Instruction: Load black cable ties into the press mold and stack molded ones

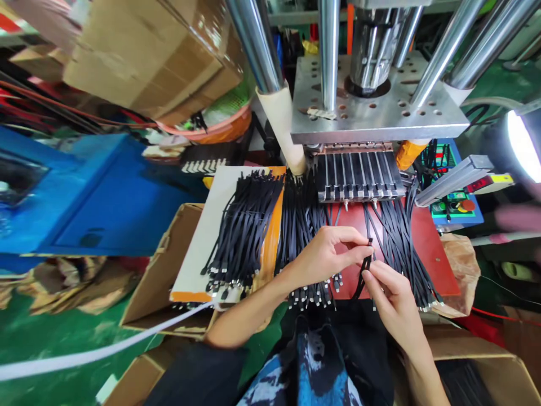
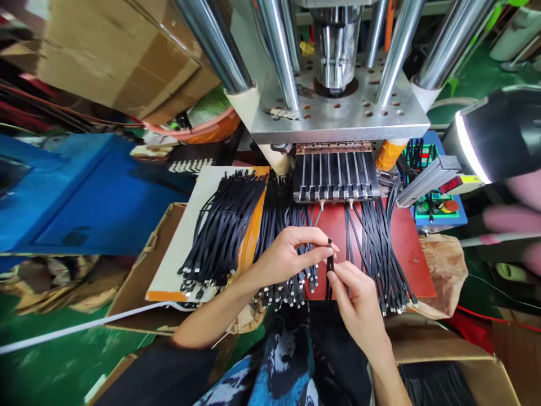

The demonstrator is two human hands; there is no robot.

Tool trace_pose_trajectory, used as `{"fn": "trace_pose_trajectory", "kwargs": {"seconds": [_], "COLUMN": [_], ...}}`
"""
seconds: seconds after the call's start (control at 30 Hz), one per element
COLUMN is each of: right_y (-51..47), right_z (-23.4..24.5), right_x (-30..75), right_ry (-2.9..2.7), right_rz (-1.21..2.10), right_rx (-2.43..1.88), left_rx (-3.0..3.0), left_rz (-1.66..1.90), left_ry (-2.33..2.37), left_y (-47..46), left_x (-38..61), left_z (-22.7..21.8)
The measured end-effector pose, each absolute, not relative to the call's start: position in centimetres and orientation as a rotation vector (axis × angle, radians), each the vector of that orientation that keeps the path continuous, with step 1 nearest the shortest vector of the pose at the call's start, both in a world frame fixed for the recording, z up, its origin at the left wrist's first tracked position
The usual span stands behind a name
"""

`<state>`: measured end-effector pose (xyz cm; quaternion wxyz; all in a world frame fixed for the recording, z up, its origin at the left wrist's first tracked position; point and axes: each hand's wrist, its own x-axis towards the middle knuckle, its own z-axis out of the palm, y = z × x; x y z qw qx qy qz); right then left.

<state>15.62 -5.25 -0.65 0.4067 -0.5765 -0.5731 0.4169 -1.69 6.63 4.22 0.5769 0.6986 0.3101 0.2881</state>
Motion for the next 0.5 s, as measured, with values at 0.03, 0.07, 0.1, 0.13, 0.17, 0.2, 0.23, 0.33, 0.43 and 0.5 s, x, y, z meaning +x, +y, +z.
{"fn": "trace_pose_trajectory", "kwargs": {"seconds": [0.03,0.07,0.1,0.13,0.17,0.2,0.23,0.33,0.43,0.5], "right_y": [-5.2,-5.2,-5.1,-5.1,-5.1,-5.1,-5.0,-4.6,-3.9,-3.3], "right_z": [-0.8,-0.9,-1.0,-1.1,-1.1,-1.1,-1.1,-0.9,-0.4,0.0], "right_x": [15.6,15.8,15.9,16.2,16.4,16.7,16.9,17.0,16.4,16.0], "right_ry": [-1.452,-1.454,-1.459,-1.466,-1.472,-1.476,-1.476,-1.455,-1.46,-1.466], "right_rz": [1.02,0.987,0.946,0.899,0.852,0.805,0.76,0.689,0.686,0.688], "right_rx": [-1.458,-1.462,-1.458,-1.445,-1.425,-1.399,-1.371,-1.32,-1.284,-1.267], "left_rx": [1.657,1.67,1.674,1.668,1.649,1.617,1.57,1.369,1.199,1.139], "left_rz": [0.67,0.672,0.674,0.673,0.671,0.67,0.675,0.698,0.718,0.741], "left_ry": [0.718,0.719,0.724,0.732,0.744,0.755,0.76,0.732,0.688,0.679], "left_y": [6.9,7.0,7.0,7.0,6.9,6.8,6.7,6.7,6.9,7.2], "left_x": [-1.7,-1.8,-1.9,-2.0,-2.1,-2.2,-2.2,-2.1,-2.0,-1.9], "left_z": [4.4,4.5,4.5,4.5,4.4,4.3,4.1,3.8,3.8,3.9]}}
